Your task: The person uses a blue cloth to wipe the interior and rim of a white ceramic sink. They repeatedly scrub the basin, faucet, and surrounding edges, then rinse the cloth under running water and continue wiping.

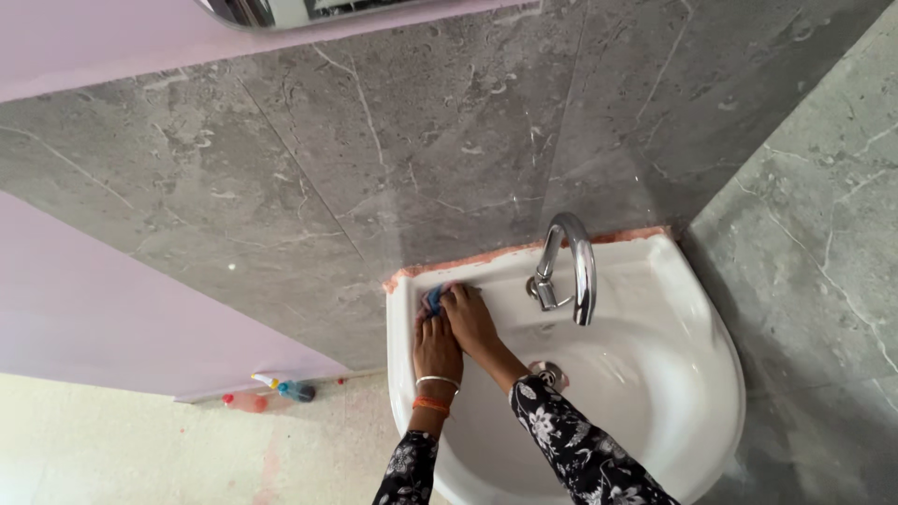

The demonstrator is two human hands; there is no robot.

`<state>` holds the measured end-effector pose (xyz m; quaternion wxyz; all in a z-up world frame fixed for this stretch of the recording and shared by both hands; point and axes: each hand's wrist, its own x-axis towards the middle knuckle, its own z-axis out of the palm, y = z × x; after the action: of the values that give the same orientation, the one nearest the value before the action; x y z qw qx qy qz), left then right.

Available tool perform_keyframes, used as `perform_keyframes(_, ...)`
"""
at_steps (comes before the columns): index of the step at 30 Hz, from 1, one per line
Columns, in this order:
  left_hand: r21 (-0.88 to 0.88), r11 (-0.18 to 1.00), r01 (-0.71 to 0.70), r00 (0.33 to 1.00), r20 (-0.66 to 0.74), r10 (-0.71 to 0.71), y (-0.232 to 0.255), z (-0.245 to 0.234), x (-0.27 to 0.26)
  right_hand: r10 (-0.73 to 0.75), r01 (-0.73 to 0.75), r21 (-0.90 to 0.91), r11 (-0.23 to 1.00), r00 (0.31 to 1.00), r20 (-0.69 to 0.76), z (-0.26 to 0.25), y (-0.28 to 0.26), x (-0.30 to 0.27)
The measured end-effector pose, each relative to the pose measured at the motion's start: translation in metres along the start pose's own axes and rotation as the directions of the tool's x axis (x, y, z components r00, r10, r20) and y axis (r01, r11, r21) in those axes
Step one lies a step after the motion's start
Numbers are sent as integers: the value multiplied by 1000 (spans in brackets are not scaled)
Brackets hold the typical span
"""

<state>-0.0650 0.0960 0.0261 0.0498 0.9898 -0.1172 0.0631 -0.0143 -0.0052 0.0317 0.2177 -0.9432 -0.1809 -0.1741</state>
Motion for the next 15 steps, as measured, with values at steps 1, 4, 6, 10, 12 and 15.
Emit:
perform_keyframes(1,-5,999,47,997,61,-46,4,-1,-3,-1,0,43,999,1000,23,-6,-2,-6)
perform_keyframes(4,-12,991,135,978,165,-131,19,-8,-9,-20,15,110,994,999,37,-28,-1,-19)
perform_keyframes(6,-12,990,138,982,134,-135,29,-17,-18,-53,54,89,995,998,-16,-41,-5,-35)
perform_keyframes(10,-187,979,78,993,107,-59,46,-34,-26,31,-20,146,989,997,-70,-69,0,-62)
perform_keyframes(12,-267,964,17,995,98,10,58,-39,-27,76,-54,177,983,990,-122,-82,7,-75)
perform_keyframes(15,-390,921,22,982,183,54,78,-39,-25,87,-87,7,996,985,-150,-99,23,-94)
